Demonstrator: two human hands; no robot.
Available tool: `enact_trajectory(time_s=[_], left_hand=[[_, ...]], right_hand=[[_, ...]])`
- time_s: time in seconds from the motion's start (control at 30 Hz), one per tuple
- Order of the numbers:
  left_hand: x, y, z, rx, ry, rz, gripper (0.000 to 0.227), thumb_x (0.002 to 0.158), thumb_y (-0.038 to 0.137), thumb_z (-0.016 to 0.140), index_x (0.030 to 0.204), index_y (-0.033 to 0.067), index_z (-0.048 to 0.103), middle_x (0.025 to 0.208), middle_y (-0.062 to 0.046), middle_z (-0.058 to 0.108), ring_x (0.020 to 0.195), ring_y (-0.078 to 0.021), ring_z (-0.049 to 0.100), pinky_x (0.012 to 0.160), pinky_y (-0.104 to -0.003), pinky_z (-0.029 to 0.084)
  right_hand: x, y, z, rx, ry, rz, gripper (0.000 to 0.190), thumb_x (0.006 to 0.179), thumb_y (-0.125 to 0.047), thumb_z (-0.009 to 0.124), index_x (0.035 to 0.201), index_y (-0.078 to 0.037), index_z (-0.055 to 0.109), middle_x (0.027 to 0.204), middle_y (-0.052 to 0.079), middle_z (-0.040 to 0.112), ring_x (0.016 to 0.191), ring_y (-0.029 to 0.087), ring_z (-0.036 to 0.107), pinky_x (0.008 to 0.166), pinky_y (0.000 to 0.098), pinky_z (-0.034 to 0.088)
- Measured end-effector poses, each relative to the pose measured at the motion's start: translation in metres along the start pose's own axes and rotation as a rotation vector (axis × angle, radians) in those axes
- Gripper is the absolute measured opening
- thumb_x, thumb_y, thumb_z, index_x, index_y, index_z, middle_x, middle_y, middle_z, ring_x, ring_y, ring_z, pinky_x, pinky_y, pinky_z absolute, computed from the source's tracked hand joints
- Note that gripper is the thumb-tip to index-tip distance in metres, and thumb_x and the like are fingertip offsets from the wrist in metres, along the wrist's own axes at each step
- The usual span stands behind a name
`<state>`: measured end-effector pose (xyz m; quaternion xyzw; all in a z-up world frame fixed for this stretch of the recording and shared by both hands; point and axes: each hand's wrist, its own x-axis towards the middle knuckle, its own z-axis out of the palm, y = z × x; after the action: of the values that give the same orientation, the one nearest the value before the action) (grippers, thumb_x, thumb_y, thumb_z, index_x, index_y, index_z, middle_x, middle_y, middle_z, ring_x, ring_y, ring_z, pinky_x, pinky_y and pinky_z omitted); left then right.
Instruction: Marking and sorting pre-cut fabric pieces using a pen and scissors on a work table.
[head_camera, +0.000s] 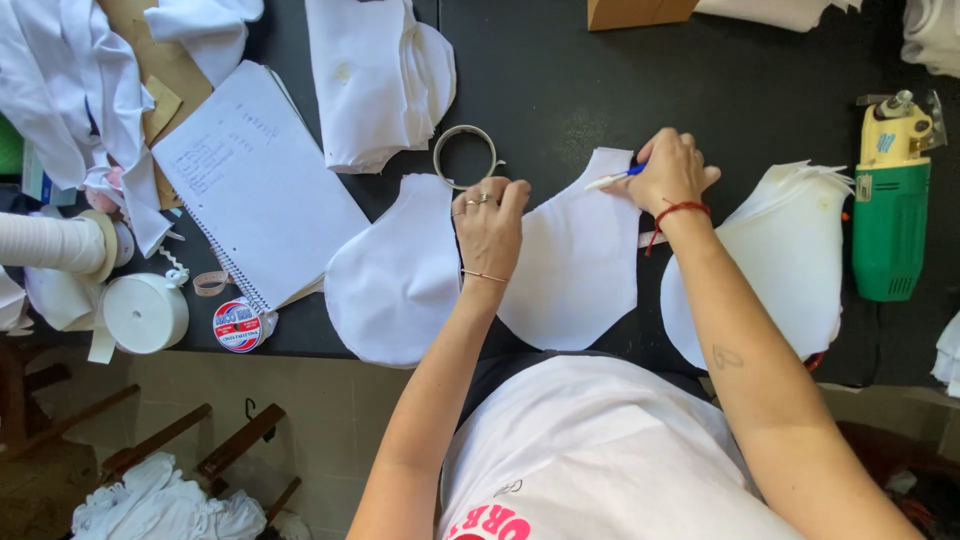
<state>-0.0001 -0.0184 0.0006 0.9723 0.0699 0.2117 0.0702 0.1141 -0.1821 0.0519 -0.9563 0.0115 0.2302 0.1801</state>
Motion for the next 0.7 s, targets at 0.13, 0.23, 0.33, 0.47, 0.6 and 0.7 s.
enact_trajectory(time_s=[0.13,0.23,0.33,0.47,0.6,0.7], left_hand=[[-0.004,0.017,0.013,-0.007,-0.133,-0.018,0.022,0.068,0.036,0.063,0.078,0.0231,0.048,0.081,0.004,0.044,0.075,-0.0163,0.046,0.070,-0.031,0.035],[-0.019,0.023,0.023,-0.058,-0.393,-0.196,0.036,0.063,0.045,0.064,0.084,0.0237,0.044,0.079,0.004,0.044,0.075,-0.0167,0.050,0.070,-0.033,0.036],[-0.006,0.023,0.027,-0.090,-0.481,-0.252,0.032,0.068,0.038,0.066,0.082,0.0219,0.042,0.079,0.002,0.045,0.077,-0.0171,0.051,0.072,-0.033,0.037],[-0.001,0.028,0.018,-0.138,-0.579,-0.297,0.028,0.071,0.030,0.067,0.084,0.0228,0.044,0.080,0.000,0.044,0.078,-0.0171,0.051,0.073,-0.034,0.038],[0.002,0.031,0.013,-0.149,-0.561,-0.288,0.027,0.072,0.027,0.068,0.085,0.0222,0.044,0.080,0.000,0.043,0.078,-0.0178,0.051,0.073,-0.035,0.038],[-0.002,0.029,0.015,-0.166,-0.574,-0.279,0.027,0.074,0.025,0.067,0.089,0.0237,0.045,0.083,-0.002,0.044,0.083,-0.0183,0.050,0.076,-0.035,0.037]], right_hand=[[0.035,0.029,0.010,0.012,0.015,-0.002,0.032,0.064,-0.028,0.074,0.085,-0.020,0.052,0.094,0.004,0.048,0.091,0.030,0.051,0.075,0.0442,0.032],[0.034,0.050,0.006,0.129,0.157,0.059,0.035,0.070,-0.034,0.075,0.085,-0.017,0.048,0.093,0.005,0.045,0.090,0.032,0.050,0.073,0.0442,0.034],[0.054,0.067,0.011,0.145,0.269,0.031,0.035,0.069,-0.026,0.076,0.086,-0.017,0.046,0.095,0.004,0.039,0.088,0.028,0.050,0.072,0.0401,0.036],[0.038,0.057,0.015,0.200,0.399,-0.154,0.029,0.071,-0.011,0.076,0.090,-0.011,0.054,0.097,0.006,0.040,0.085,0.030,0.053,0.072,0.0358,0.043],[0.028,0.041,0.032,0.259,0.311,-0.441,0.018,0.067,-0.013,0.079,0.079,-0.014,0.064,0.080,0.003,0.049,0.069,0.023,0.055,0.065,0.0312,0.046],[0.015,0.028,0.026,0.205,0.273,-0.442,0.011,0.072,-0.005,0.073,0.074,-0.011,0.065,0.078,0.007,0.052,0.074,0.025,0.056,0.066,0.0339,0.046]])
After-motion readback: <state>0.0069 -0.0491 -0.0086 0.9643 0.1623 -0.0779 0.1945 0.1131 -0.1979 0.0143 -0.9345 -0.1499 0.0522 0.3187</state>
